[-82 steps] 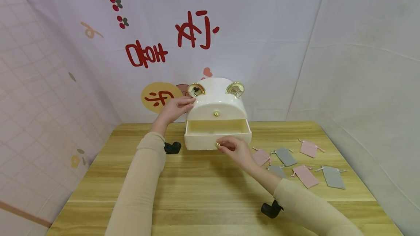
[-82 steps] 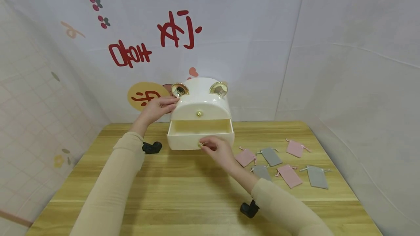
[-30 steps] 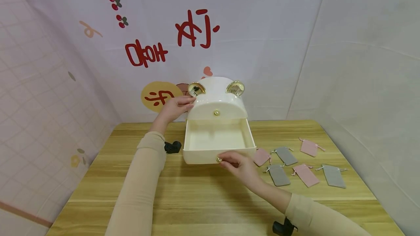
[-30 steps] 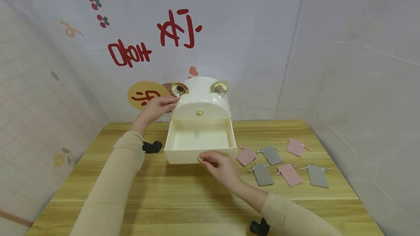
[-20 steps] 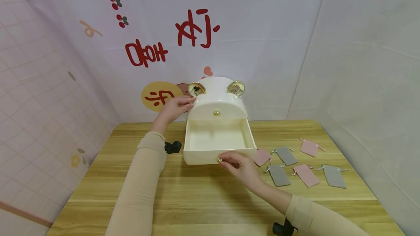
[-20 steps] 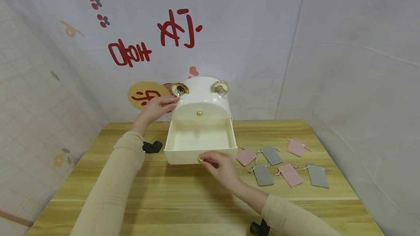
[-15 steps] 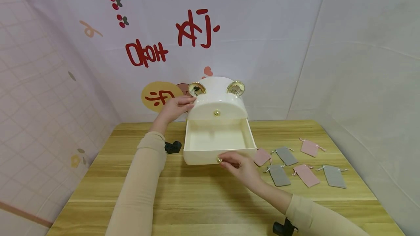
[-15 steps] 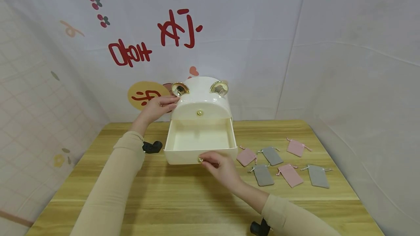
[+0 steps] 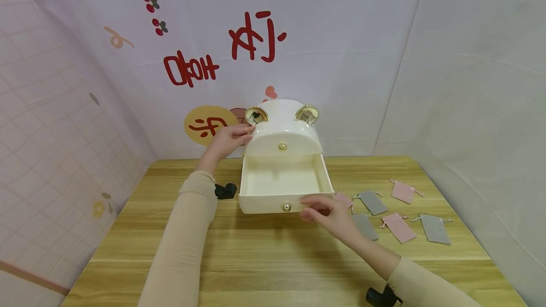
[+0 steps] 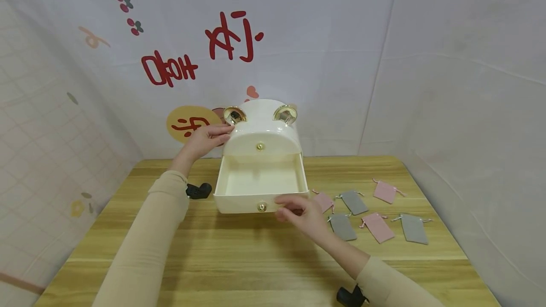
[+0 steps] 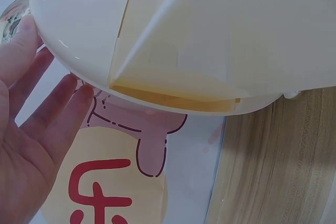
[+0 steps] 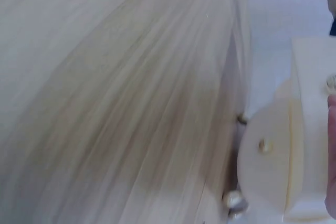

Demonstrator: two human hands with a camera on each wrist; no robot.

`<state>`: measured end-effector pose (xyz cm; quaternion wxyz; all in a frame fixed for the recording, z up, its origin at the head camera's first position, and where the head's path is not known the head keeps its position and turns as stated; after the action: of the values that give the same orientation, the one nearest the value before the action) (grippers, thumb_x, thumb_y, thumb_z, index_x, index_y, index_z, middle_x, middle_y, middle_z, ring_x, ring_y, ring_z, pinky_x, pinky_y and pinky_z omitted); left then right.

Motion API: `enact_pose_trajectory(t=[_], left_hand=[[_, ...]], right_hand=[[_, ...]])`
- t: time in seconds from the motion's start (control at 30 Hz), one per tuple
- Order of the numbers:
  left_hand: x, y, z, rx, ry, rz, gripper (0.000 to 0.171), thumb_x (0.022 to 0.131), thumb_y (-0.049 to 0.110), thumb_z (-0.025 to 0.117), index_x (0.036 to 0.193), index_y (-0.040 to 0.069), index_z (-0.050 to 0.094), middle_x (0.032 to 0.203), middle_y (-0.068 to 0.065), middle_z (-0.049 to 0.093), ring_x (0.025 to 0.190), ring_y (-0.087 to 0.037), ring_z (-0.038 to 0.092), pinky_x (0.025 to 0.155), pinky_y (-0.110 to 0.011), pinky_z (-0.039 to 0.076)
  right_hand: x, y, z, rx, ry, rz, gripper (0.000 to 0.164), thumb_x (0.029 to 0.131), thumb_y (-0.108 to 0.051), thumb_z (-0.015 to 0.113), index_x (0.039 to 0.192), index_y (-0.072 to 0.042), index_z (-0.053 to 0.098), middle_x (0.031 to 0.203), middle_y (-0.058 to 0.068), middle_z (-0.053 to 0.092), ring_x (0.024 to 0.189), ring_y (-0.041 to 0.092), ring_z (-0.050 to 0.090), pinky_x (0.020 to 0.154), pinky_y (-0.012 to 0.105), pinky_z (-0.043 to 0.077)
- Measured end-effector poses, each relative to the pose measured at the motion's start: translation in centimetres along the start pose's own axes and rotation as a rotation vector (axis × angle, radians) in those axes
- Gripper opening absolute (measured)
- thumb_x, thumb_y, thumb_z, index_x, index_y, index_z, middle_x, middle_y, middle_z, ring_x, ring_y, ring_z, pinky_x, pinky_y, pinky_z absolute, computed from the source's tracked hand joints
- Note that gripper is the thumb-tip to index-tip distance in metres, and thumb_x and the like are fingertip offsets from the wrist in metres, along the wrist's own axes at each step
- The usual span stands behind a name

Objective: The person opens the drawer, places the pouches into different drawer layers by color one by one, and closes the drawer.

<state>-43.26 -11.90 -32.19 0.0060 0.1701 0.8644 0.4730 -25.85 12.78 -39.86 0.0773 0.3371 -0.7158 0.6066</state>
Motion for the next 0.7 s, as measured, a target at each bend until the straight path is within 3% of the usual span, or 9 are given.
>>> enact_pose_trajectory(t=[0.17,0.4,0.7], left_hand=[[0.0,0.1,0.0,0.001,0.000,-0.003,0.042,0.096,0.030,0.067,0.137,0.024,0.063,0.149,-0.005,0.048,0.141,-0.023,0.036,0.110,-0.046,0.037],[-0.2,0.3,0.0,0.002,-0.003,-0.008,0.042,0.096,0.033,0.067,0.137,0.025,0.063,0.149,-0.004,0.048,0.141,-0.022,0.036,0.110,-0.045,0.037],[-0.1,0.2,0.1,0.006,0.000,-0.011,0.042,0.096,0.032,0.066,0.137,0.024,0.063,0.149,-0.004,0.048,0.141,-0.023,0.037,0.110,-0.046,0.038]], right_hand=[[-1.0,0.0,-2.4,0.031,0.008,-0.007,0.029,0.090,0.015,0.061,0.117,0.007,0.066,0.087,0.019,0.072,0.077,0.028,0.073,0.061,0.044,0.059],[-2.4,0.5,-6.0,-0.031,0.027,0.059,0.027,0.092,0.013,0.061,0.118,0.006,0.066,0.089,0.016,0.073,0.078,0.019,0.073,0.063,0.038,0.060],[-3.9,2.9,-10.2,-0.068,0.026,0.161,0.029,0.093,0.010,0.062,0.122,0.012,0.060,0.091,0.013,0.072,0.079,0.021,0.072,0.067,0.037,0.060]])
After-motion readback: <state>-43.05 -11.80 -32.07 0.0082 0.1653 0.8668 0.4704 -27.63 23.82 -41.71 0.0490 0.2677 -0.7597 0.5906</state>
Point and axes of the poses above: each hand's wrist, its own x-axis towards the middle knuckle, its own z-axis out of the palm, y = z × x, the point moved 10 cm from there along x, towards the middle knuckle
